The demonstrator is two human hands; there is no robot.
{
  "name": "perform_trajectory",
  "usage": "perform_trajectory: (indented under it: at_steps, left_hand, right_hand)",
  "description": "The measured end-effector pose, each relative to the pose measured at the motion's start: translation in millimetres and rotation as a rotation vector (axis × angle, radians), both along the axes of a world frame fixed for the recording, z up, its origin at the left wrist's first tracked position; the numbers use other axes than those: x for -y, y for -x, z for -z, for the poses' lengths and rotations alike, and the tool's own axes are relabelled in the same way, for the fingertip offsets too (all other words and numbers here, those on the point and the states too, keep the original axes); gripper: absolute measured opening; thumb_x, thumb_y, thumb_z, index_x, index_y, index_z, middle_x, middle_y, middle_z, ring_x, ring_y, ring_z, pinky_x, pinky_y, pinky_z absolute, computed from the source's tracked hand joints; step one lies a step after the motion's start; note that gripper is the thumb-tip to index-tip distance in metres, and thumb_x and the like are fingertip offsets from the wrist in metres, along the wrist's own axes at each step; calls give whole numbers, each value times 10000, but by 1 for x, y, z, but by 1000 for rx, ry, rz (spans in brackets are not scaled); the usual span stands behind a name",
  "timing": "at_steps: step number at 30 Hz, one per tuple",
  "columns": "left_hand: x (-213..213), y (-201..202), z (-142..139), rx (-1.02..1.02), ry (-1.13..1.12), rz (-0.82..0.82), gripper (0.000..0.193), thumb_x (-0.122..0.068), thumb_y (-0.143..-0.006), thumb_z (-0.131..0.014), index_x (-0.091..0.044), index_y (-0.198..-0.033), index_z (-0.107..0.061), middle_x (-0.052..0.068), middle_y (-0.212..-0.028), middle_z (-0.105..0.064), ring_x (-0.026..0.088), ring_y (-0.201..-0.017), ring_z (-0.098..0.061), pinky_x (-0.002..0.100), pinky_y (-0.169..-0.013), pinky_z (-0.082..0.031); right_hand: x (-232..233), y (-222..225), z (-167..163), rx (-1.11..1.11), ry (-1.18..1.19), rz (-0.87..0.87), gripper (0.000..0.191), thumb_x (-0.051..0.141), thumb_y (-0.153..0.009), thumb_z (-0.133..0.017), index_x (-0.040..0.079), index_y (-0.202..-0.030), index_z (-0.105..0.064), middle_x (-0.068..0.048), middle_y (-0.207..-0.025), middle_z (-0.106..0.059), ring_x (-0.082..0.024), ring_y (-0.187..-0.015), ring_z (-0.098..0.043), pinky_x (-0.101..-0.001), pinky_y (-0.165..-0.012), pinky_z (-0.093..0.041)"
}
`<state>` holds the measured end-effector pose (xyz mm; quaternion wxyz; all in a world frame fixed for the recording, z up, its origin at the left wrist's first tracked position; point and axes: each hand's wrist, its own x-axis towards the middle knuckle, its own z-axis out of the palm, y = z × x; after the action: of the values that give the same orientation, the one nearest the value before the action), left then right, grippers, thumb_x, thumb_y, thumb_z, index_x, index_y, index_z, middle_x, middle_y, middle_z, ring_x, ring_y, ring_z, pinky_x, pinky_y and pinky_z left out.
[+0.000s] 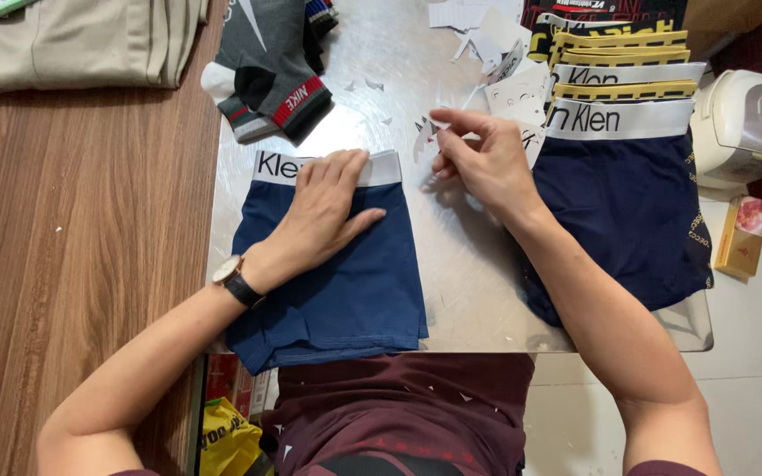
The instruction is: The person sits at a table with stacks of new boxer briefs and uses red-handled pliers to cut and pull plastic tag fasteners off the waistbands, discarding paper tags and clipped plastic bits onto the table, working through the garments one at a time.
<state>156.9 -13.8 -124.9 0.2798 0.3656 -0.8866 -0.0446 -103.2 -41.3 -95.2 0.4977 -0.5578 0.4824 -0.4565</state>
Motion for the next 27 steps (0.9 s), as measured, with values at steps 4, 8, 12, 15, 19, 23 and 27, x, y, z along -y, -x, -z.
perform_trajectory:
  at_steps: [4,8,12,15,19,23,27]
  left_hand:
    - [17,1,2,-2,8,5,761,-298,-878,-825,34,-1461,-466,171,-1253,-557,341,-1192,-514,456,-1034,-392]
    - [28,0,4,-79,-179,-3,496,-243,-849,-878,-64,-1234,-622,129,-1162,-587,300,-1088,-548,408,-952,-453]
    - [27,-3,6,-287,-171,79,438,-147,-830,-866,-17,-1137,-583,132,-1211,-598,298,-1128,-577,397,-964,-483]
    - [26,-4,7,-333,-184,96,405,-126,-847,-848,-8,-1120,-573,121,-1182,-633,288,-1098,-590,395,-955,-488]
    - [27,-5,7,-377,-264,89,369,-173,-892,-838,-6,-1087,-574,110,-1102,-655,260,-1016,-605,372,-893,-503]
    - [28,-4,7,-417,-331,72,250,-151,-966,-771,-16,-1072,-589,89,-1096,-663,238,-1017,-620,361,-902,-520]
    - [27,-3,9,-403,-320,54,239,-150,-960,-767,-18,-1059,-593,86,-1086,-658,242,-1018,-608,364,-892,-510]
  right_hand:
    - [-2,-6,3,-78,-64,-13,208,62,-1035,-540,-12,-1113,-718,-67,-793,-693,-78,-685,-677,-216,-626,-574]
    - [-3,-8,3,-65,-49,-20,166,41,-1017,-550,-28,-1067,-692,-57,-854,-692,-99,-720,-707,-236,-643,-596]
    - [-7,-6,-1,-104,-92,-37,145,31,-959,-608,-23,-1069,-685,-60,-875,-717,-114,-747,-749,-237,-647,-629]
    - [-9,-6,-4,-60,-162,-50,169,77,-958,-655,-34,-1076,-703,-71,-870,-731,-114,-730,-740,-242,-623,-636]
    - [-7,-8,-2,-47,-140,-97,218,115,-971,-687,-56,-1102,-720,-85,-867,-736,-110,-734,-731,-234,-609,-609]
    - [-5,-11,3,-44,-164,-113,212,119,-974,-683,-52,-1096,-714,-74,-819,-734,-104,-691,-721,-229,-579,-607]
    - [-3,-18,5,-135,-162,-124,222,127,-981,-670,-53,-1097,-727,-74,-768,-723,-101,-632,-702,-222,-541,-589]
